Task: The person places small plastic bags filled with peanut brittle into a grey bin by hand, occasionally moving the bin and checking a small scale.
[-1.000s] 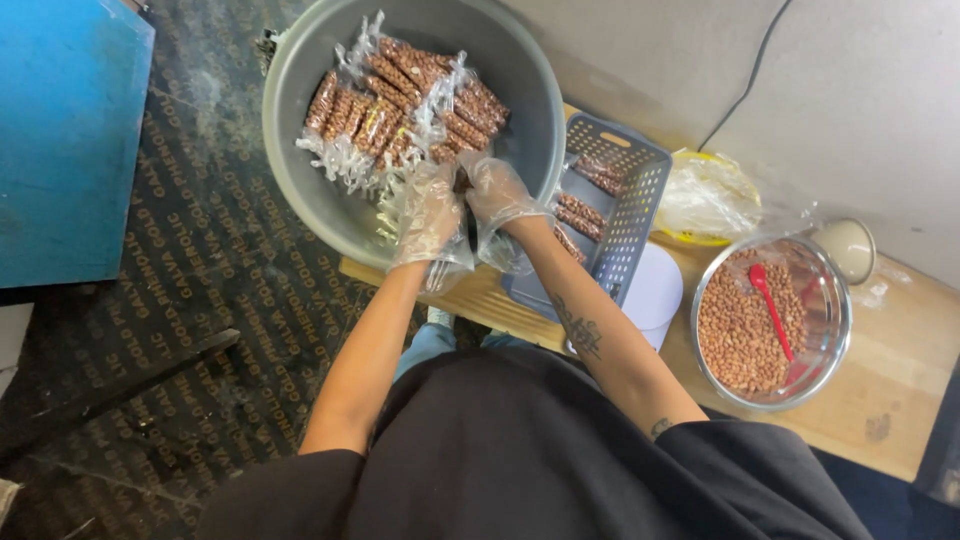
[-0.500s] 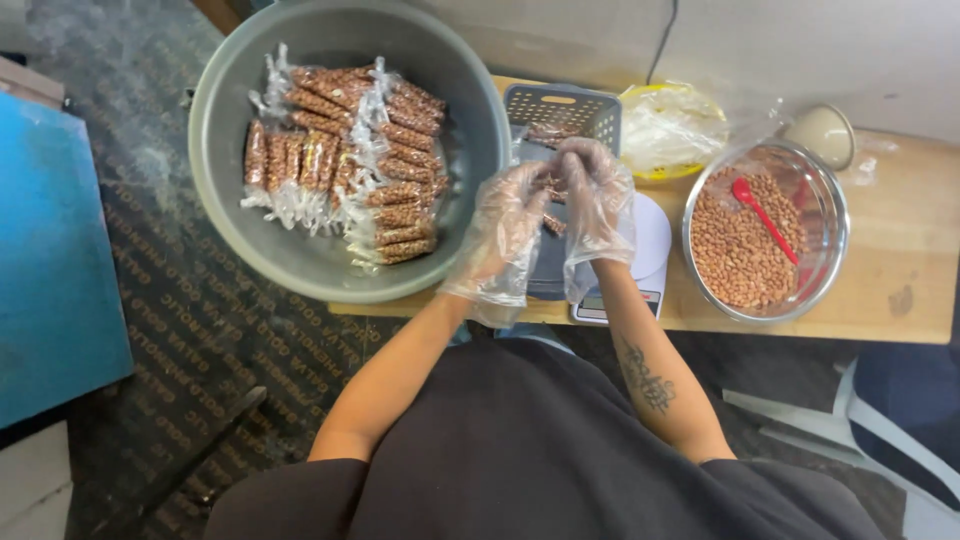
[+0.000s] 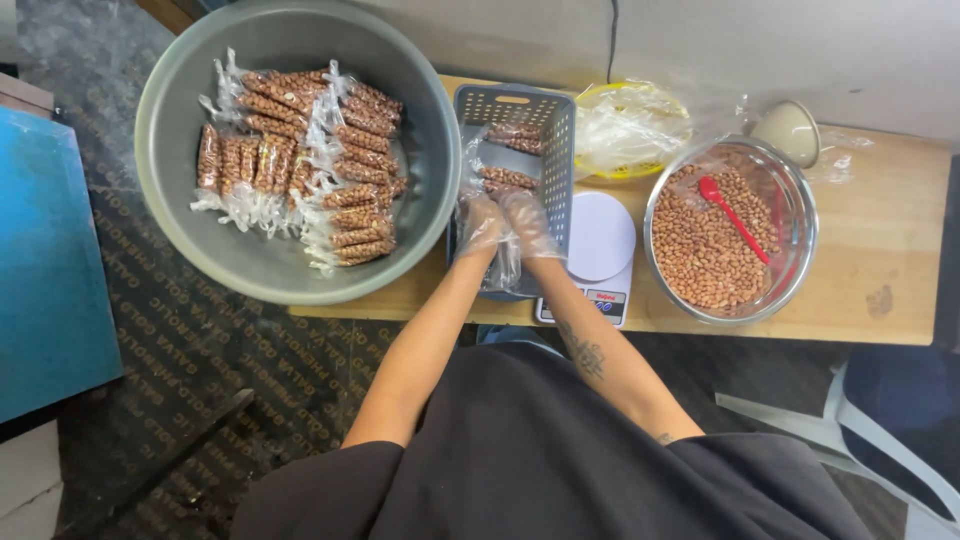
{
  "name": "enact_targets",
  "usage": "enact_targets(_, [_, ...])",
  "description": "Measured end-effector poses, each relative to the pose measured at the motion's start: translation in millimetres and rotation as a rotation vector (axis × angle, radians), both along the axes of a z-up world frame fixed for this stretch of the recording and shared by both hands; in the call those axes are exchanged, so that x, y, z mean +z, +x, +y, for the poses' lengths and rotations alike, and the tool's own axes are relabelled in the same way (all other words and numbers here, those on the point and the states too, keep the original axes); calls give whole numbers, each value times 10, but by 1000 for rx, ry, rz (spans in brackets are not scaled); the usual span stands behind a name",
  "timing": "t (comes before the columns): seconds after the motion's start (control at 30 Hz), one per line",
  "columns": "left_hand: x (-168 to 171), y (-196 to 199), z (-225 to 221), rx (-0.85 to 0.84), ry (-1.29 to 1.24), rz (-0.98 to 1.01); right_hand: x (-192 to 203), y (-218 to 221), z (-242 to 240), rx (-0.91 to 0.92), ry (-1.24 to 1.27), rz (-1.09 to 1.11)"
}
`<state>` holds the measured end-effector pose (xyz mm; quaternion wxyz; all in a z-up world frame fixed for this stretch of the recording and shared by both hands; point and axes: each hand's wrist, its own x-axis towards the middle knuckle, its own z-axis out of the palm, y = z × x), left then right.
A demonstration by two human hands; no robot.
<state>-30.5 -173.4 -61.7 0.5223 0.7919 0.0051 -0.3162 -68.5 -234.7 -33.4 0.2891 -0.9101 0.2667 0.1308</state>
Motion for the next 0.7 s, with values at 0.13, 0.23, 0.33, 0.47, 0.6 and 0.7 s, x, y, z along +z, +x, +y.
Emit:
enact_targets(0.13, [-394,25,41,23,125,104,110,-72,103,20,14,23])
enact_targets(0.23, [-395,-50,107,34,247,204,213,-77,90,28,27,42])
enact_targets(0.33, [92,-278,217,319,154,45,314,-186,41,38,35,63])
enact_targets(0.47, [881,-418,274,311,-108,-88,576,-306,-37,-60,410,-179])
enact_targets(0.6, [1587,-561,268,122,-50,-307,662,-315,-403,0,899,-296])
enact_targets(0.7, [1859,-623,213,54,84,-431,782,-177,-589,150,574,-162])
